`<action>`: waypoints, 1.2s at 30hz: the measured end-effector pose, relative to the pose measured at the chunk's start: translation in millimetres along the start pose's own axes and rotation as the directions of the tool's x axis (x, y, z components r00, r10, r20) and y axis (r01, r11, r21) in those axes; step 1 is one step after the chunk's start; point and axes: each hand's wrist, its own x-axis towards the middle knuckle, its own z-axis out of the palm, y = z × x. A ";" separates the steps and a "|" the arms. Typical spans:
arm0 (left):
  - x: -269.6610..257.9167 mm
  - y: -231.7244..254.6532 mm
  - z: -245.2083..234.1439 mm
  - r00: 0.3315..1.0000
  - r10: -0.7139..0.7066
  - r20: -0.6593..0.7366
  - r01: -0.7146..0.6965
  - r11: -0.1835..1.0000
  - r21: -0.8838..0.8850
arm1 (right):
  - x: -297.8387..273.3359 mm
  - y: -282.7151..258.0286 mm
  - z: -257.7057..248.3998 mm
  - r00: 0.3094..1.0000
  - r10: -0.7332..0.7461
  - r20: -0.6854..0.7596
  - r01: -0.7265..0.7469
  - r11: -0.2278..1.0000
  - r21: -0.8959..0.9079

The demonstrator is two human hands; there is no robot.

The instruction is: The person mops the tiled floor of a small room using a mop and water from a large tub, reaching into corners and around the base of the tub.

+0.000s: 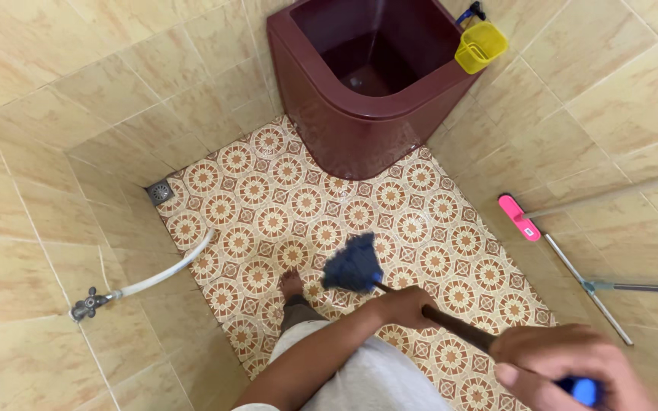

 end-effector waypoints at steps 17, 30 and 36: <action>-53.2 -15.7 -119.5 0.975 -0.218 -0.050 0.223 0.934 0.279 | 98.1 -17.3 43.5 0.886 -0.462 0.028 0.424 0.834 0.353; -156.3 -89.6 -271.0 0.719 -0.202 -0.665 0.432 0.879 0.200 | 173.1 123.1 166.8 0.982 -0.128 -0.137 0.162 0.947 0.279; -176.0 -145.0 -284.9 0.622 -0.053 -0.782 0.422 0.863 0.277 | 247.4 149.8 216.3 0.977 -0.173 -0.123 0.192 0.968 0.163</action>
